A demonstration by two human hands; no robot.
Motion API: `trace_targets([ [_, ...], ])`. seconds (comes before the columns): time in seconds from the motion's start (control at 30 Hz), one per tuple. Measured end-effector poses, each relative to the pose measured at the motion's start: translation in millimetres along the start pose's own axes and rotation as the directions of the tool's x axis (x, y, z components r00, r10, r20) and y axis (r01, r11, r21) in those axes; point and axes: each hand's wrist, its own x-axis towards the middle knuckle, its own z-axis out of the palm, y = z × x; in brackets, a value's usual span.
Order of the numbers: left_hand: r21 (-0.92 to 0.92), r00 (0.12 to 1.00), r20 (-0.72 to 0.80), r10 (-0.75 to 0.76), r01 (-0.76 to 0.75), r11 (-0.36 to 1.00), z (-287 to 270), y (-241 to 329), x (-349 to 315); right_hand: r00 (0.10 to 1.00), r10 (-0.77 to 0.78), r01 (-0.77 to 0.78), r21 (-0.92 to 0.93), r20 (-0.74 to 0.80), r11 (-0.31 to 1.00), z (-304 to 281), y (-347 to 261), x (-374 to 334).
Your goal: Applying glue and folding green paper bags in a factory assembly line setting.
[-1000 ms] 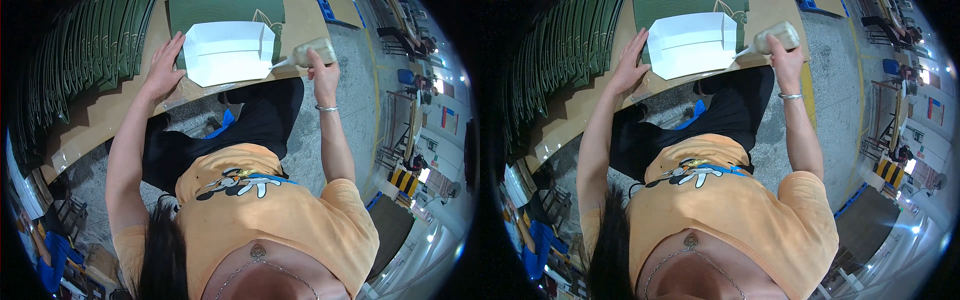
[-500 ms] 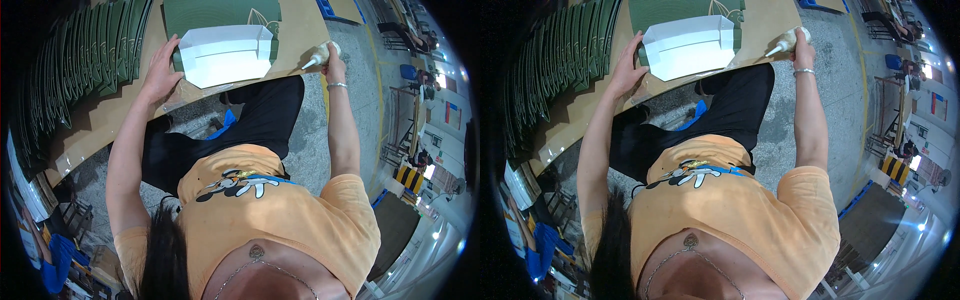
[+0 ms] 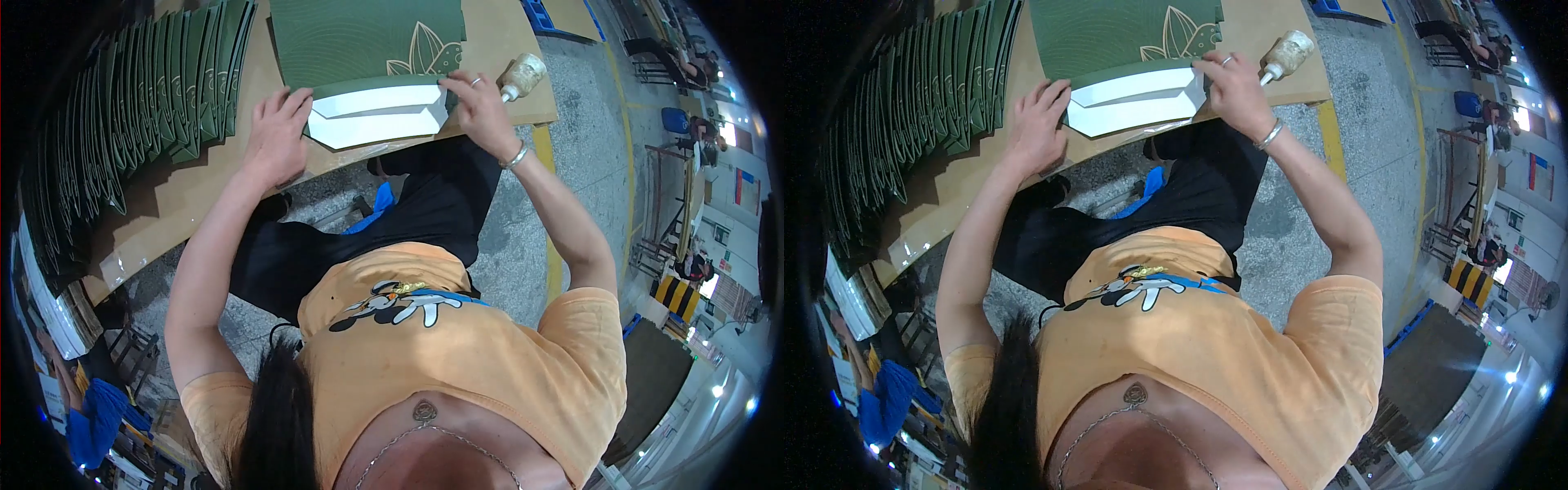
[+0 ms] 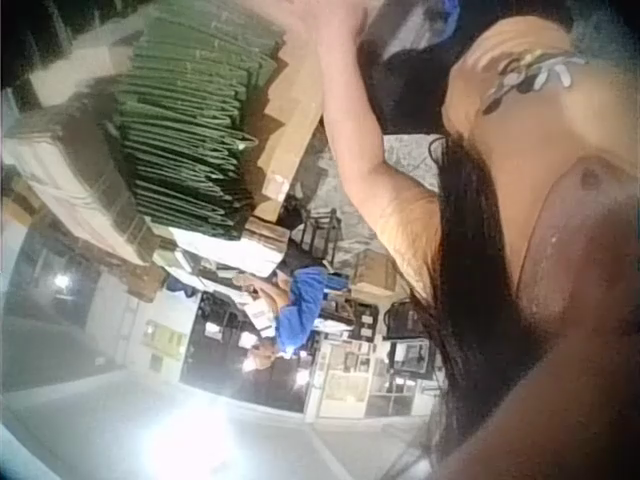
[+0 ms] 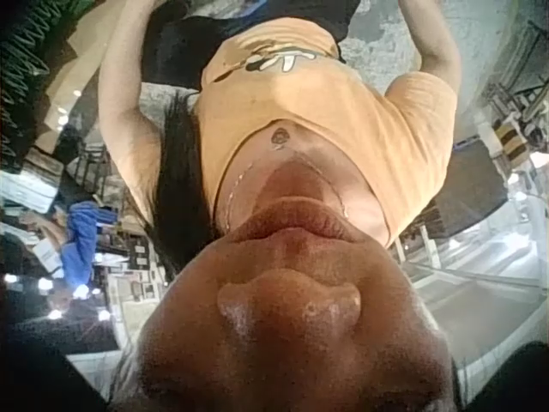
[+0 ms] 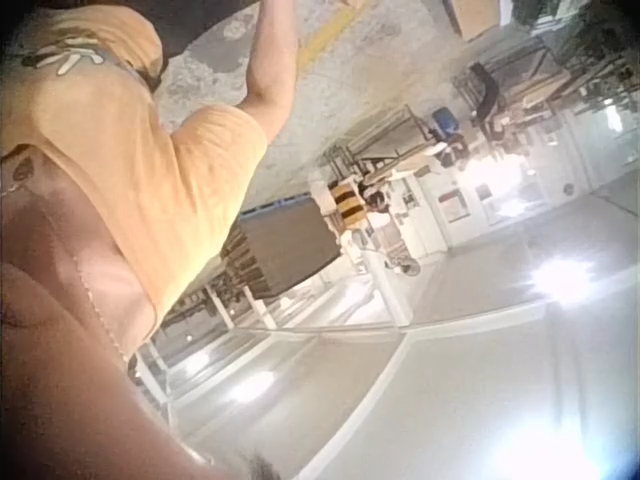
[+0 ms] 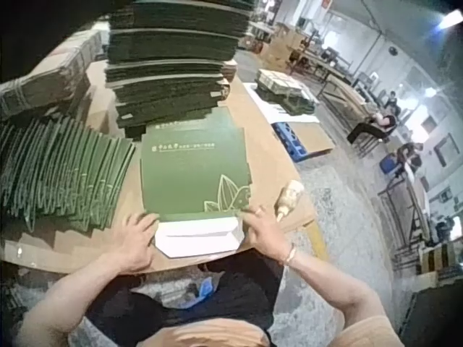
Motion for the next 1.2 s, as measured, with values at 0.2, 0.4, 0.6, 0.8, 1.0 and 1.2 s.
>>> trace_targets([
  [0.2, 0.032, 0.999, -0.017, 0.045, -0.044, 0.999, -9, 15, 4, 0.944, 0.028, 0.048, -0.221, 0.33, 0.974, 7, -2, -3],
  [0.4, -0.035, 0.981, -0.188, 0.046, -0.054, 0.998, 7, 10, 1, 0.946, -0.052, 0.134, -0.239, 0.321, 0.962, 4, 5, -1],
  [0.6, -0.202, 0.914, -0.354, -0.198, 0.132, 0.97, 32, 19, 21, 0.998, 0.03, -0.027, -0.063, 0.053, 0.998, 31, 2, 8],
  [0.8, -0.223, 0.779, -0.488, -0.395, 0.326, 0.919, 46, 38, 32, 0.876, 0.351, -0.392, -0.064, -0.331, 0.918, 71, -31, 16],
  [1.0, -0.204, 0.777, -0.454, -0.437, 0.387, 0.899, 52, 41, 32, 0.814, 0.568, -0.581, -0.14, -0.121, 0.802, 46, -28, 28],
  [1.2, -0.298, 0.858, -0.374, -0.352, 0.248, 0.922, 14, -4, 29, 0.766, 0.643, -0.632, 0.156, -0.022, 0.759, -2, -48, 39],
])
